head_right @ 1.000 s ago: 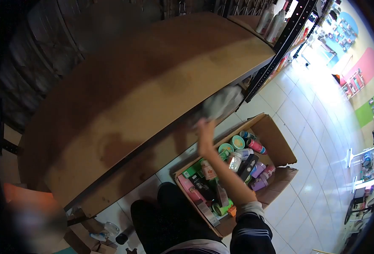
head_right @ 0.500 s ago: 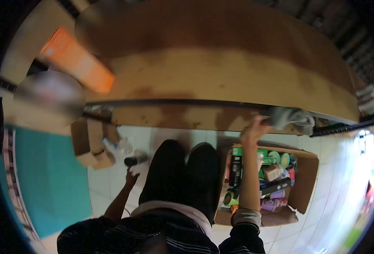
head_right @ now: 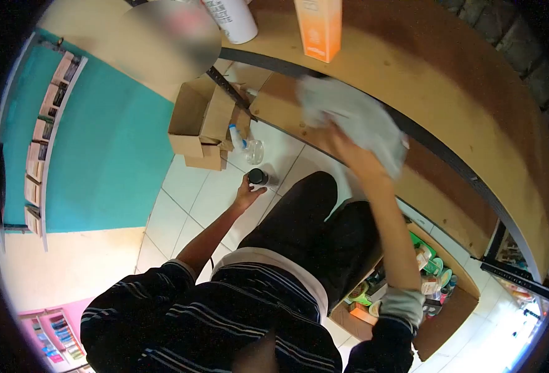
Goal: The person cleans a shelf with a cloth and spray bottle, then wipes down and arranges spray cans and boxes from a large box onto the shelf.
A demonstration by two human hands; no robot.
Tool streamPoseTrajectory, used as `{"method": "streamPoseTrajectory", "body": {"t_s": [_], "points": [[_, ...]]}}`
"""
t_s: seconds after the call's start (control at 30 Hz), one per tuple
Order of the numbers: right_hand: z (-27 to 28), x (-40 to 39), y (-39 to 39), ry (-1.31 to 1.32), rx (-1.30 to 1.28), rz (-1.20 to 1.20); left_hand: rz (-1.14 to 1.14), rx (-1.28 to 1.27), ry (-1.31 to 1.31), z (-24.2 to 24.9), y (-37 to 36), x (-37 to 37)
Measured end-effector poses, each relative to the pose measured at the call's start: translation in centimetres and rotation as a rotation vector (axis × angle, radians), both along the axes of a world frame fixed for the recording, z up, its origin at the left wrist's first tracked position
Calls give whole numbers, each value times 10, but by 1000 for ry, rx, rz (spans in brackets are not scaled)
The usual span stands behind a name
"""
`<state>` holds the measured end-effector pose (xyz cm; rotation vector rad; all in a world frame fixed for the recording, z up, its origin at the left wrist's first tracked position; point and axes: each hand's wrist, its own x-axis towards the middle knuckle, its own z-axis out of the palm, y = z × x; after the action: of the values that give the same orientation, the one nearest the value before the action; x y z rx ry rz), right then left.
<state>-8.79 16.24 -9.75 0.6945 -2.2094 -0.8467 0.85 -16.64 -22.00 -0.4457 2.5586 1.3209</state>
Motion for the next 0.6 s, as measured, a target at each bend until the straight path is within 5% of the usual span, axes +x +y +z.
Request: {"method": "streamPoseTrajectory", "body": {"t_s": [0.03,0.13,0.17,0.3,0.37,0.43,0.6], "points": [[2,-2,-4,-4,8,12,23,25,20,-4,-1,-1],[-31,78,160,-552,-325,-350,60,58,75,-23,-1,2],[-30,81,158,-734,-436,-480,44,45,127,-29,-1,3],[32,76,105,-567,-575,-452,65,4,250,-55,2,4],[-6,51,106,-178,-351,-76,108,0,272,-70,2,2],[38,32,44,-186,-282,-181,10,-39,319,-84,-5,-1],[8,-5,44,-222,-317,-82,47,313,246,-59,-12,-1]]}}
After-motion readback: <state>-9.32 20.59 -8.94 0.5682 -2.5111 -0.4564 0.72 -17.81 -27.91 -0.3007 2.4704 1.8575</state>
